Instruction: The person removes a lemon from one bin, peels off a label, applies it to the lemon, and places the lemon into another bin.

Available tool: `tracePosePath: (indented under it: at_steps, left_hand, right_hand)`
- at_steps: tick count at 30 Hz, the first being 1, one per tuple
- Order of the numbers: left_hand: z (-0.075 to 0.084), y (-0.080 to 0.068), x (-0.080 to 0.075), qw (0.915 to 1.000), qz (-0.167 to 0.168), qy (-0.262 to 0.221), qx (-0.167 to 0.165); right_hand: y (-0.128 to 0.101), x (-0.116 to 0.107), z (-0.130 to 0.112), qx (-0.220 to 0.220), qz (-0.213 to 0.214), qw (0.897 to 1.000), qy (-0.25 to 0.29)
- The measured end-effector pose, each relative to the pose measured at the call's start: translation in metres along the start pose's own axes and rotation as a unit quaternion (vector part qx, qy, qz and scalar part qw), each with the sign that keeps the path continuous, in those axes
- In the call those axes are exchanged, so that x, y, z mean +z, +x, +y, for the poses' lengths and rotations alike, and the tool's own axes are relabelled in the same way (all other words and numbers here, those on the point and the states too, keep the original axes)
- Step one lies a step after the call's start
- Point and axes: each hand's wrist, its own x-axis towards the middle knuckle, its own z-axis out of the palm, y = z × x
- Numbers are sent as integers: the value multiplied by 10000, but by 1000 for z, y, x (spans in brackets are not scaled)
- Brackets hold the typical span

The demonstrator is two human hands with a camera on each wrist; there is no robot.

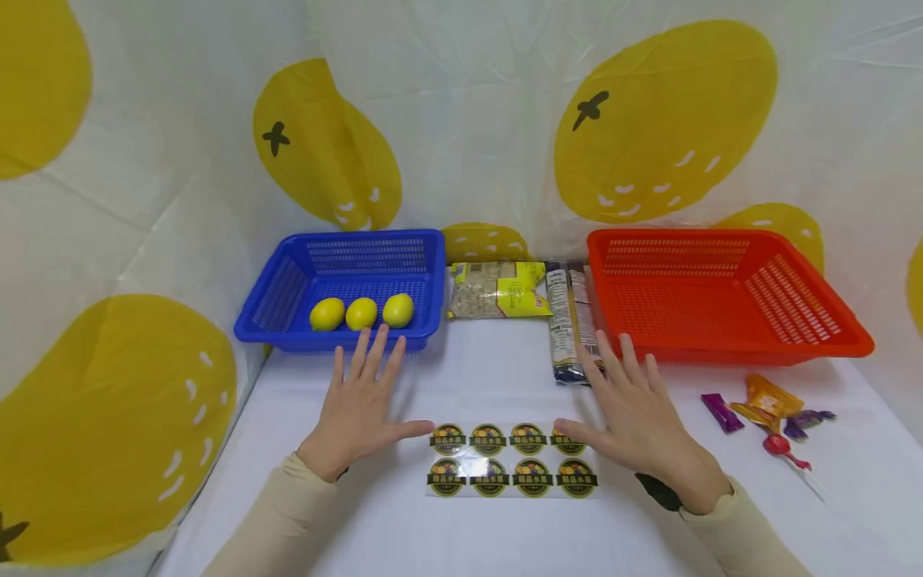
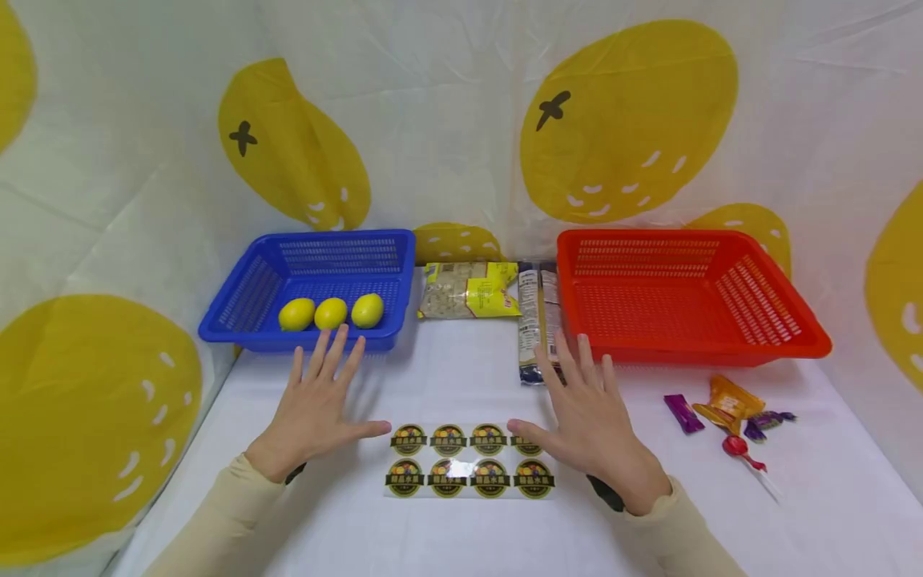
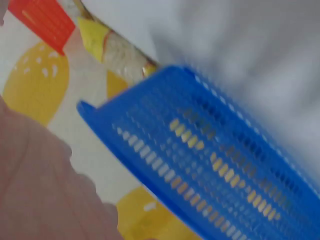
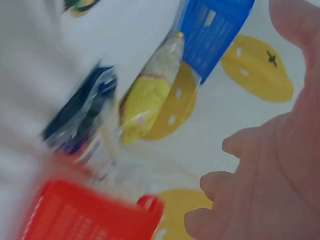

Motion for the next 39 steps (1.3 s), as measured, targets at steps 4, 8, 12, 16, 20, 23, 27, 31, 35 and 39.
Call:
tracePosePath:
  at_steps: [4,8,12,16,20,23,27,31,35,39]
  left_hand:
    - [-13,-2,-7,9999,-104,22,41]
    - [-26,-4,-13,9997,-185,-115,93]
    - [-38,-4,-20,9995,-31,-266,170]
    - [-51,-1,-30,9984,313,-334,328]
    - [-64,4,-40,9968,510,-419,458]
    - [-72,10,-47,9967,447,-469,493]
    - [-82,20,-53,9969,305,-572,452]
    - [-91,29,-61,9969,150,-687,350]
    - [-99,40,-67,9975,-91,-643,277]
    - [-111,52,-72,9976,-188,-599,302]
  right_hand:
    - [15,-3,-12,-321,-14,9992,251]
    - [32,-3,-26,-642,38,9962,583]
    - [51,-3,-41,-992,176,9911,872]
    - [72,-3,-55,-1262,257,9861,1049]
    - [92,-3,-67,-1344,229,9833,1206]
    - [106,-4,-74,-1359,184,9825,1259]
    - [121,-2,-82,-1370,142,9820,1289]
    - [134,3,-89,-1432,71,9807,1327]
    - [144,9,-96,-1516,9,9791,1359]
    - [155,12,-105,-1514,-38,9783,1412]
